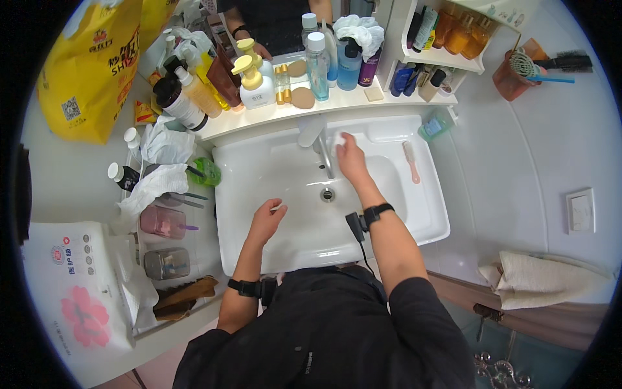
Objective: The person carries a metal bowl and a white cloth to a kitchen sink and wipes the bowl. Then, in a bathroom, the person uses the white cloth to wipe several bottles and small containers one by one before placing them onto the shelves of a mirrored cabinet.
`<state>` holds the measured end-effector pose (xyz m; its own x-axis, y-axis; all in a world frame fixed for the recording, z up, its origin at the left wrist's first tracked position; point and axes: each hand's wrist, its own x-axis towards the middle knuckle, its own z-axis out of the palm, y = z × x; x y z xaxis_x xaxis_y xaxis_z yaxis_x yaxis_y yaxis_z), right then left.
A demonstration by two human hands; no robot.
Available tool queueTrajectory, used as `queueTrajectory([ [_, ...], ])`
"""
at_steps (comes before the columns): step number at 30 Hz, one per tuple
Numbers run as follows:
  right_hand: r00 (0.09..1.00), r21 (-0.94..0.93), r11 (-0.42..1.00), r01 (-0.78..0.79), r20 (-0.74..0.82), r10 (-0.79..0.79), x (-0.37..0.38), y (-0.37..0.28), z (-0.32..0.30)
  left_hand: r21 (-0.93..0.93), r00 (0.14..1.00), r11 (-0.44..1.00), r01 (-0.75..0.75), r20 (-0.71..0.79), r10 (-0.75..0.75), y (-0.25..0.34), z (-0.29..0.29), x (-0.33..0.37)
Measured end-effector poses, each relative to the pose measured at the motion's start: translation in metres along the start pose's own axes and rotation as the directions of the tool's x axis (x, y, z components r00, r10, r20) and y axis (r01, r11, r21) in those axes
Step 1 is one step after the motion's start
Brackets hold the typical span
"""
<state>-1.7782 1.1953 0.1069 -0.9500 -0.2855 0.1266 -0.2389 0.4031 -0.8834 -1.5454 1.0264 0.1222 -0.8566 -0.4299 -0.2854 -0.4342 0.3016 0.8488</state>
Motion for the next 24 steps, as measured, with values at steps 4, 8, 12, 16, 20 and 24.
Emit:
queueTrajectory([
  [4,0.99,-0.159,0.979,0.129,0.079,-0.118,0.007,0.001,0.05,0.018,0.996,0.998,0.063,-0.06,-0.062,-0.008,-0.003,-0.014],
  [8,0.971,-0.429,0.872,0.238,0.091,-0.22,-0.003,0.001,0.065,-0.013,0.97,0.985,0.173,-0.174,-0.172,-0.023,-0.012,-0.029],
  [12,0.865,-0.563,0.685,0.463,0.118,-0.487,-0.026,0.015,0.058,-0.009,0.965,0.979,0.202,-0.172,-0.2,-0.018,-0.008,-0.028],
  [16,0.781,-0.563,0.574,0.595,0.235,-0.579,-0.07,0.024,0.029,0.067,0.985,0.991,0.117,-0.134,-0.108,-0.006,-0.004,-0.005],
  [20,0.844,-0.317,0.847,0.427,0.475,-0.248,-0.099,0.054,-0.004,0.326,0.988,0.943,-0.063,-0.116,0.106,0.032,-0.003,0.037],
  [24,0.901,-0.4,0.862,0.312,0.413,-0.135,-0.083,0.076,-0.024,0.569,0.846,0.73,-0.378,-0.107,0.522,0.094,0.007,0.083],
])
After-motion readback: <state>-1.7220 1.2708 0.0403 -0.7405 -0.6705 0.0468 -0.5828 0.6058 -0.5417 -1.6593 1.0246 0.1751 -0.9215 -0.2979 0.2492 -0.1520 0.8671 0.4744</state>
